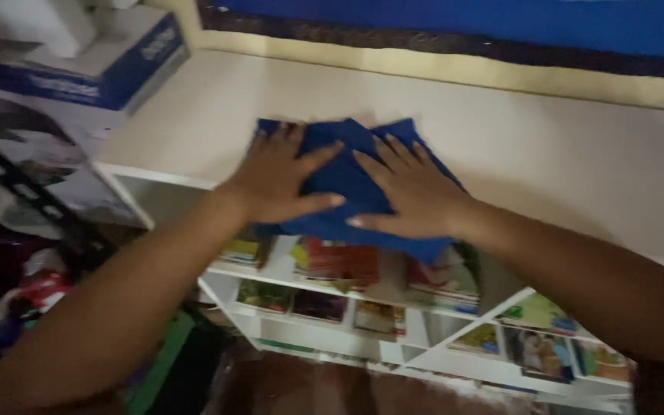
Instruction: The person wipes the top of a white bookshelf with a blue cloth. They then pick up several toys from the floor, including a toy jeep, a toy car, a toy motorcycle, a plush cat, a plush sheep, and a toy ball, wiping each one with the cloth before placing them on the shelf.
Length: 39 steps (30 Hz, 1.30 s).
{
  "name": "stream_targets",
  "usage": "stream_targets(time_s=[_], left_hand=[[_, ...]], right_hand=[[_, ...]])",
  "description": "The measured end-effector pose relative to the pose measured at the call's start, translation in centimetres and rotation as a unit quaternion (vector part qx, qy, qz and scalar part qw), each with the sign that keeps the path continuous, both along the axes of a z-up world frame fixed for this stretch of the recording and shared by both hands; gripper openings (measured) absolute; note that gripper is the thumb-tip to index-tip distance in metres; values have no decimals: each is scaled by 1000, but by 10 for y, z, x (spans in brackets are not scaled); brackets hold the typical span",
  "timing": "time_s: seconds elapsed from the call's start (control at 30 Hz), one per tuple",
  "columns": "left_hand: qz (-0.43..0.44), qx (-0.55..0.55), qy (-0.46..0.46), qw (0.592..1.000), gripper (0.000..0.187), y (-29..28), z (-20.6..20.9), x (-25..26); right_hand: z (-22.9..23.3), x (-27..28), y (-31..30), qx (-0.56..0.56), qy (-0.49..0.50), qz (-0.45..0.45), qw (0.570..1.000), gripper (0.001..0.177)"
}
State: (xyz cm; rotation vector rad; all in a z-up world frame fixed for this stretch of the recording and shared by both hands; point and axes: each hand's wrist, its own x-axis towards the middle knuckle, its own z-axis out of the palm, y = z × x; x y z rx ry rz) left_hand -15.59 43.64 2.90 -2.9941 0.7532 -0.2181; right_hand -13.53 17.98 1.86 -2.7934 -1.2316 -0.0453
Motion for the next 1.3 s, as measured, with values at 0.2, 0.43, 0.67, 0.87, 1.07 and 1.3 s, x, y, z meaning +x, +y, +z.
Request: stream_targets(time_s=[0.2, 0.43, 0.67, 0.87, 1.07, 1.3], left_hand=[[94, 8, 30, 995, 90, 111, 8, 11], [144, -23, 6, 989, 85, 204, -3, 43], [177, 25, -22, 984, 89, 196, -11, 33], [108, -5, -4, 994, 98, 120, -10, 11], [18, -10, -3, 1000, 90, -35, -10, 8], [-7, -45, 83, 996, 102, -243, -26, 18]], right_hand=[[11, 12, 122, 4, 29, 12, 999, 96], [1, 22, 222, 31, -30, 8, 999, 90], [-3, 7, 207, 65, -30, 59, 996, 74], [-3, -5, 126, 73, -12, 93, 993, 68], [-24, -10, -30, 115, -100, 118, 981, 63], [-53, -21, -241, 153, -145, 93, 973, 58]])
